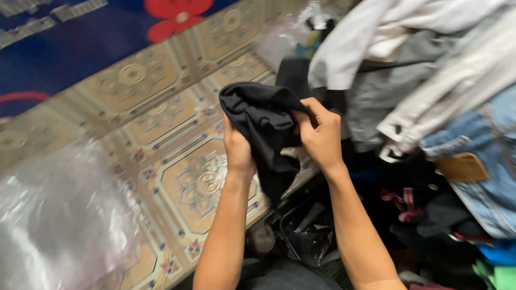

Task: Using a lint roller to remove lint and debris from various garments.

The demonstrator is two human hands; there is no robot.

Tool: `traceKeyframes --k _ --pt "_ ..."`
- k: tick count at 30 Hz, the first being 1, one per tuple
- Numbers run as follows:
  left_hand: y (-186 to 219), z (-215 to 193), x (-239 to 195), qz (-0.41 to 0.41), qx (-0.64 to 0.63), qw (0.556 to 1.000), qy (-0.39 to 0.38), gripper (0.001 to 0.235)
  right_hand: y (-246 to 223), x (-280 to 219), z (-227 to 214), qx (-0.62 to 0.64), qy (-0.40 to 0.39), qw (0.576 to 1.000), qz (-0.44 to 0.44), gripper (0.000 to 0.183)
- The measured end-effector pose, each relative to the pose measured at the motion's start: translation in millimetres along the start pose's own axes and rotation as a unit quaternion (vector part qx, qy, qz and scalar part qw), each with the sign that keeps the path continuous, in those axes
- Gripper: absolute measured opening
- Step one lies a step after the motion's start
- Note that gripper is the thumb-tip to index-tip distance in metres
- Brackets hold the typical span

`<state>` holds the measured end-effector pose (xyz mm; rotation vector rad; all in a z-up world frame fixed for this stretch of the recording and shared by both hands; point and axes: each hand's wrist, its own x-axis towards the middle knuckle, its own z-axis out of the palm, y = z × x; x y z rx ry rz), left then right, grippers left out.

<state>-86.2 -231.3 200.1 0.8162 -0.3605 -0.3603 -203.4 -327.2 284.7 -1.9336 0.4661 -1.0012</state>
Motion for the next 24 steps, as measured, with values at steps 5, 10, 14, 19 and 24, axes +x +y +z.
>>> traceKeyframes --k 5,10,14,19,24 --pt "11.6 -44.0 -23.1 0.013 0.079 0.989 0.125 0.035 1.8 -7.0 50.2 0.178 -0.040 0.981 0.061 0.017" --pt "8.9 -95.9 -71.8 0.128 0.253 0.950 0.132 0.056 4.6 -19.8 116.4 0.263 -0.091 0.955 0.101 0.017" --pt "6.1 -159.6 -87.3 0.019 0.449 0.882 0.144 0.091 0.4 -26.8 162.1 0.310 -0.111 0.926 0.184 0.014" --pt "57.0 -224.6 -60.3 -0.006 0.392 0.882 0.261 0.049 -7.7 -4.0 182.3 0.275 -0.074 0.946 0.158 0.015" --pt "147.1 -230.7 -15.7 0.113 0.388 0.869 0.286 0.044 -16.4 12.1 192.2 0.304 -0.028 0.943 0.134 0.009"
